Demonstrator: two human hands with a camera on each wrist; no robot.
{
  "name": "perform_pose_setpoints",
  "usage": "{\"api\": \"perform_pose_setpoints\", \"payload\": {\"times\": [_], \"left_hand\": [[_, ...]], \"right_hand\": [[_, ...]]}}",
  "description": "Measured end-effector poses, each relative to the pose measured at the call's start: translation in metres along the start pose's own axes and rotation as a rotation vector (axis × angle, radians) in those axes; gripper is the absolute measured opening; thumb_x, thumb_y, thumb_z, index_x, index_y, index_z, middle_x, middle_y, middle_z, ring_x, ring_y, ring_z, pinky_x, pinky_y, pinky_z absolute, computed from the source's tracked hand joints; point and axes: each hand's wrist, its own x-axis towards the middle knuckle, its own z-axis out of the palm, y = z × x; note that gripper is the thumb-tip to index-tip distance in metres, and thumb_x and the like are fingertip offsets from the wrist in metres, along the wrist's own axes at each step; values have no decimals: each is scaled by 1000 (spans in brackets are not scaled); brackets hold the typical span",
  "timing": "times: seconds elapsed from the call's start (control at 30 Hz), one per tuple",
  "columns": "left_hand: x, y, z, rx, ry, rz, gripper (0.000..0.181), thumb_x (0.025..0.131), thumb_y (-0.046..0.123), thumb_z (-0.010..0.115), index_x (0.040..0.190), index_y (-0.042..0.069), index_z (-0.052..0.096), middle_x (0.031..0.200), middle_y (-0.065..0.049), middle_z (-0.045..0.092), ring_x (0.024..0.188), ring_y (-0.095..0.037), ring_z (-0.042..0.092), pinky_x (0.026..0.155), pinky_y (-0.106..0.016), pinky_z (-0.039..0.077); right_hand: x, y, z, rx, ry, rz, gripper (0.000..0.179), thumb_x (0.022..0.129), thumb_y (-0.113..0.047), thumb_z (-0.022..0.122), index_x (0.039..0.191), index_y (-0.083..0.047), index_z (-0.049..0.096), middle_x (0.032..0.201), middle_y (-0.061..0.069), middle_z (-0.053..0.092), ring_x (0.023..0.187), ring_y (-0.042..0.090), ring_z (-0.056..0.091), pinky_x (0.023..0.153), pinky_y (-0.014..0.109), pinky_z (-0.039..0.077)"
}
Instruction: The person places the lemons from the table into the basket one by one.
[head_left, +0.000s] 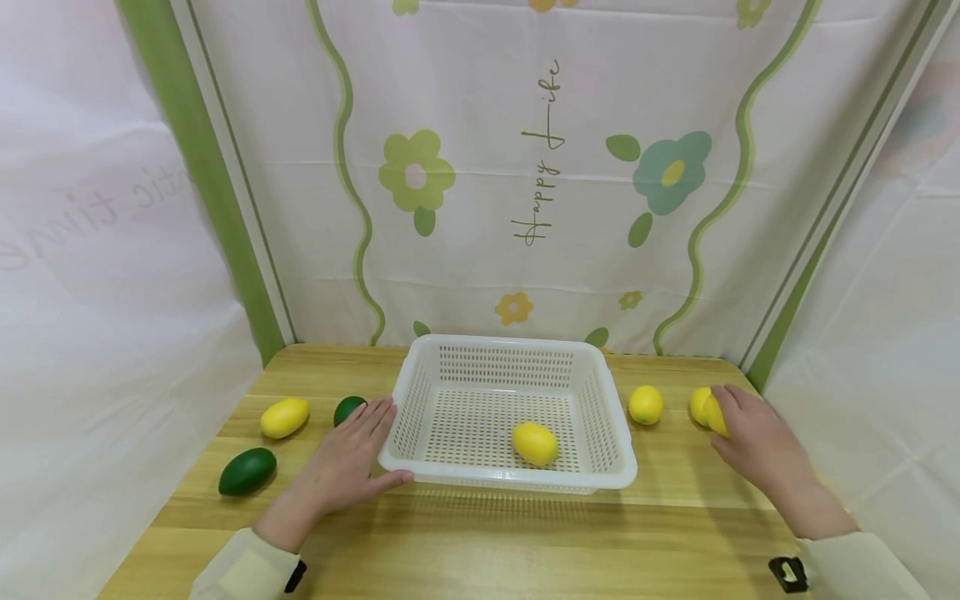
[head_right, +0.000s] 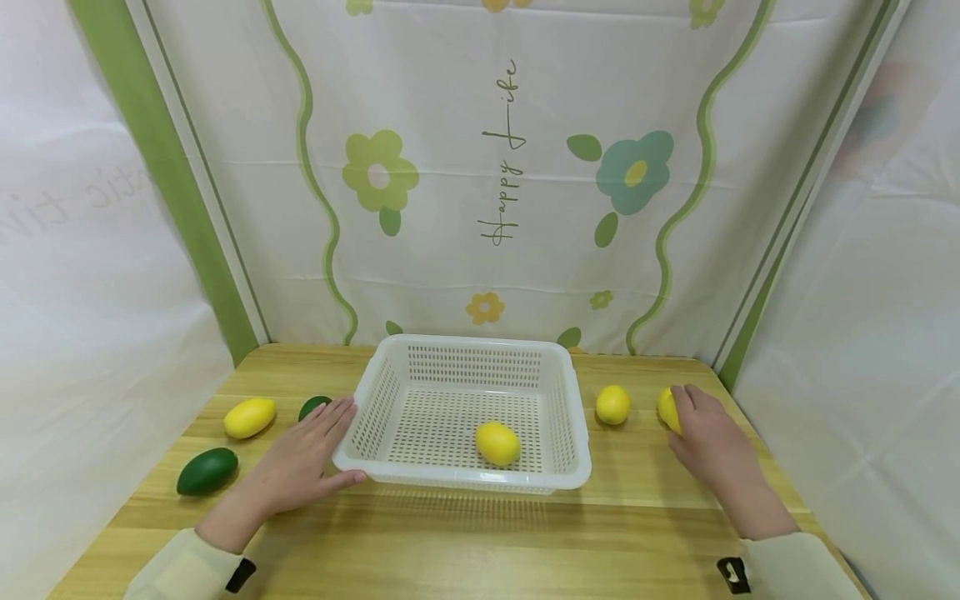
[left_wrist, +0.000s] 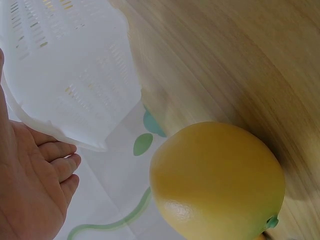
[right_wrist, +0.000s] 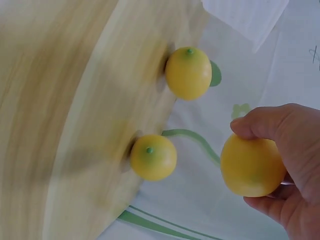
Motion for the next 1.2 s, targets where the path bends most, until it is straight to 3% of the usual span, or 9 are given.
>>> {"api": "perform_pose_setpoints", "payload": {"times": [0.13, 0.53, 1.2], "left_hand": [[0, 0, 1, 2, 1, -1, 98, 89, 71, 47, 146, -8, 33, 153, -23, 29, 140, -36, 29, 116, -47, 21], [0, -1, 2, 1, -1, -6, 99, 89, 71, 46, 147, -7, 32, 154, -21, 27, 142, -34, 27, 117, -46, 19], [0, -1, 3, 0, 16, 3, 98, 89, 71, 47, 147, -8, 33, 153, -23, 28, 141, -35, 29, 116, -47, 21]], "right_hand": [[7, -5, -1, 2, 5, -30, 67, 54, 5, 80, 115, 18, 52, 102, 30, 57, 82, 44, 58, 65, 54, 51], [26, -25, -5, 17, -11, -96, 73, 57, 5, 82, 121, 17, 49, 111, 37, 54, 98, 53, 54, 77, 61, 49], [62, -56, -8, 32, 27, -220, 70, 54, 8, 82, 118, 16, 53, 112, 34, 56, 99, 48, 57, 79, 57, 52]]}}
